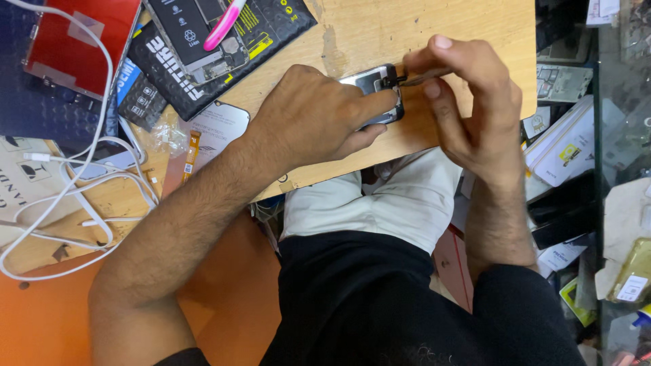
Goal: The person disassembles a smartphone by removing the back cover and detaching internal components. They use a screwdriver to remove screws and a prying tool to separate parts, then place the removed components on the table.
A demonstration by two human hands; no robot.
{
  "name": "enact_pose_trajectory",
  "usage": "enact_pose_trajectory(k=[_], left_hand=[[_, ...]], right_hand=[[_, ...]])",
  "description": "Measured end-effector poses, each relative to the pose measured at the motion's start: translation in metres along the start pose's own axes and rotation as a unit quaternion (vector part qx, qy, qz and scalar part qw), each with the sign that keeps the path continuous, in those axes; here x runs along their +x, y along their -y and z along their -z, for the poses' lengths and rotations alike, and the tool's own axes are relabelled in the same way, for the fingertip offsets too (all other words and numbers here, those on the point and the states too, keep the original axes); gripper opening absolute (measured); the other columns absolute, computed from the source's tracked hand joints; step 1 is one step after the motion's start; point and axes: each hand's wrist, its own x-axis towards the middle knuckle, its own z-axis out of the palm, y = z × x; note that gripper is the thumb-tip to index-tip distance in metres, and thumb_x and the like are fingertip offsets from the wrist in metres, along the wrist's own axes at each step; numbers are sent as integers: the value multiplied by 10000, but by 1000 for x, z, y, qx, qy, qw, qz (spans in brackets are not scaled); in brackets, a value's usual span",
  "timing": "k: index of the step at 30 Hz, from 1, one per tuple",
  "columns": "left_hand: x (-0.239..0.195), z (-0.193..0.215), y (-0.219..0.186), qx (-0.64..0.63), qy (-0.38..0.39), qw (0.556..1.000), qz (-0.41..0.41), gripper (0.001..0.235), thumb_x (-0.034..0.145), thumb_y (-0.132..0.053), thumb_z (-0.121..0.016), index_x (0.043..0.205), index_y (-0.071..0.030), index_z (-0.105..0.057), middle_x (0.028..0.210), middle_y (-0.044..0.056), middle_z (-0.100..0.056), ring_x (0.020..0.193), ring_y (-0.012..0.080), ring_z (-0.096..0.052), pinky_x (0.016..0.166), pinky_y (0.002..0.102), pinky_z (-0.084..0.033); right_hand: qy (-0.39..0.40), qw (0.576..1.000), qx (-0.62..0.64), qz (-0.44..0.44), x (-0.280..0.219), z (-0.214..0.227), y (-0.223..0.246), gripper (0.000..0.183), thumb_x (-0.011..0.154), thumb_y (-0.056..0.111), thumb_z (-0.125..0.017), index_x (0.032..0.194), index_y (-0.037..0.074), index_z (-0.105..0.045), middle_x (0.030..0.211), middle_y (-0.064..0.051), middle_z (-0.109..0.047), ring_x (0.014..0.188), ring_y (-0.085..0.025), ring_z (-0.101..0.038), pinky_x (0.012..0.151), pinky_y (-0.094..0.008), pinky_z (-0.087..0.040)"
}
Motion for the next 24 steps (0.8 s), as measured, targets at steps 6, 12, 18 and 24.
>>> enact_pose_trajectory(k=[6, 12, 18, 24], left_hand=[[2, 1, 0, 17, 11, 1000, 5, 281, 957, -403, -718, 1149, -202, -683, 553, 15, -641, 458, 222, -648, 430, 386, -495], [1, -2, -1, -4, -1, 1000, 0, 275, 958, -391, -722, 1138, -187, -688, 565, 20, -637, 466, 227, -646, 442, 391, -492], [0, -1, 0, -6, -18, 1000, -6, 287, 942, -390, -728, 1137, -183, -690, 579, 18, -648, 475, 239, -644, 455, 401, -496], [-2, -1, -1, 3, -2, 1000, 6, 279, 950, -395, -730, 1134, -187, -693, 554, 18, -637, 466, 232, -646, 455, 395, -506]], right_hand=[[-13, 999, -30, -22, 11, 4, 1, 500, 936, -6, -879, 1321, 24, -562, 1071, -153, -673, 877, -270, -689, 730, -367, -561], [-4, 1000, -12, -16, 6, 5, -6, 496, 973, 22, -893, 1346, 54, -567, 1086, -135, -664, 861, -232, -694, 696, -307, -548], [9, 1000, -6, -13, 9, 9, -4, 418, 1034, -26, -839, 1338, 39, -559, 1131, -127, -684, 941, -271, -693, 759, -326, -562], [35, 998, 49, -33, 8, 13, 2, 386, 1100, -67, -778, 1401, 26, -556, 1125, -108, -686, 976, -220, -734, 827, -284, -591]])
